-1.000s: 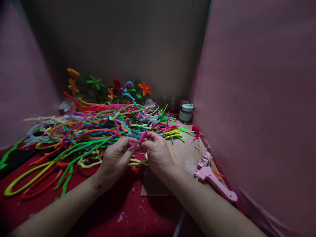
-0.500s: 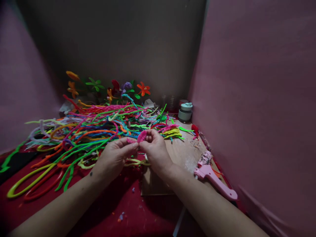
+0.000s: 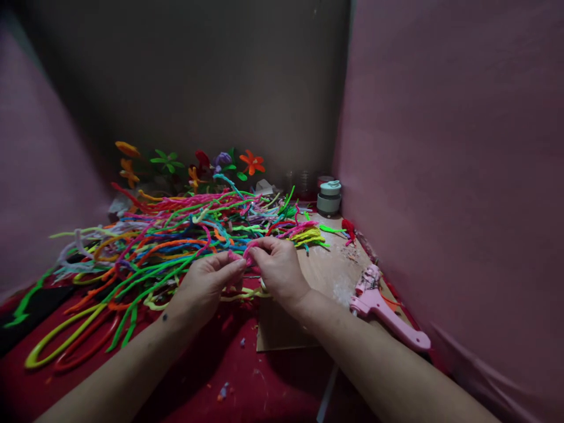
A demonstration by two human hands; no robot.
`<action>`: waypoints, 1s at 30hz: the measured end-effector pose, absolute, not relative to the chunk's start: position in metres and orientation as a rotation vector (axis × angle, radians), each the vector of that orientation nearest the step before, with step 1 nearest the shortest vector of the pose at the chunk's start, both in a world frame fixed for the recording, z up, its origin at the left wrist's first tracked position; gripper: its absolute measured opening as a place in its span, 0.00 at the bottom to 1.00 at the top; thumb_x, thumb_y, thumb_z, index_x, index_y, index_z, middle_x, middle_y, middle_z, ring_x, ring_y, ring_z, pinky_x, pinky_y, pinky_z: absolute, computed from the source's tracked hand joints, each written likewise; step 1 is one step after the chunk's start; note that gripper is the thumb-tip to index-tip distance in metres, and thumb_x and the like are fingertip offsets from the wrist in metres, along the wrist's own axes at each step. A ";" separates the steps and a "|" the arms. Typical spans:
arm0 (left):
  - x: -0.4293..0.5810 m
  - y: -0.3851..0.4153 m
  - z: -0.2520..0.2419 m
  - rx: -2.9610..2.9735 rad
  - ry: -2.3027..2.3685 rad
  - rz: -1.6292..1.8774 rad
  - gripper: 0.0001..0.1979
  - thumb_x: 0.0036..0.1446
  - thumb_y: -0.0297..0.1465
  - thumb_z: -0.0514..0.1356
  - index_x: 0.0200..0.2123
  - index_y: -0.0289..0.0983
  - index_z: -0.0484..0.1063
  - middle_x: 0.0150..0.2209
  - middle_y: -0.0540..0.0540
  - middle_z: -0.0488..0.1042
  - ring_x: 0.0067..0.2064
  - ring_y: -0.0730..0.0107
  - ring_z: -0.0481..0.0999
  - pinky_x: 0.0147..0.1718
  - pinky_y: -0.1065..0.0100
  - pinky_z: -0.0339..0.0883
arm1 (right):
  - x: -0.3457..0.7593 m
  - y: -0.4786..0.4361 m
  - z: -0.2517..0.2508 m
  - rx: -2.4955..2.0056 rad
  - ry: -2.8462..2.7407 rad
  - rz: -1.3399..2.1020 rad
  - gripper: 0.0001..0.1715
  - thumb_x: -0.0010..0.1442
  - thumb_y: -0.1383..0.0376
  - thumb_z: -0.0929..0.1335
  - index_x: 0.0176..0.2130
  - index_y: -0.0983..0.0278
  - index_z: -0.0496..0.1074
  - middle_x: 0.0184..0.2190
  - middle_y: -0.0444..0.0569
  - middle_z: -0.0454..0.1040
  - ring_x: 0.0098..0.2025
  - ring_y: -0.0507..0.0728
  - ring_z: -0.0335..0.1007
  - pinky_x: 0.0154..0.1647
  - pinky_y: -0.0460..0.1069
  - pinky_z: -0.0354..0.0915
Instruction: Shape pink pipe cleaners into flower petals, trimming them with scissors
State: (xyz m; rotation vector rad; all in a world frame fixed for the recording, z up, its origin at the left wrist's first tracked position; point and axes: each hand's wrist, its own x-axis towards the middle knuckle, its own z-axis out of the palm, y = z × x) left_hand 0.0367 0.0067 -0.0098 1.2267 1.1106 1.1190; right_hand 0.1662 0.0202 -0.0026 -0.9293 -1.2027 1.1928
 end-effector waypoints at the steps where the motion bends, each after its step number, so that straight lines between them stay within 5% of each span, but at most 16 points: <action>1: 0.036 0.007 -0.010 1.245 1.123 1.119 0.10 0.46 0.35 0.61 0.23 0.34 0.67 0.17 0.55 0.63 0.19 0.80 0.59 0.18 0.76 0.56 | 0.166 0.020 -0.002 -0.910 -1.198 1.214 0.05 0.45 0.66 0.68 0.24 0.66 0.73 0.19 0.42 0.69 0.22 0.48 0.61 0.24 0.44 0.60; 30: 0.033 0.008 -0.021 1.178 0.957 1.183 0.10 0.47 0.35 0.61 0.25 0.34 0.68 0.17 0.56 0.61 0.19 0.81 0.57 0.20 0.76 0.53 | 0.166 0.026 -0.005 -0.766 -1.124 1.532 0.15 0.39 0.61 0.73 0.17 0.66 0.65 0.12 0.39 0.64 0.14 0.46 0.57 0.16 0.43 0.54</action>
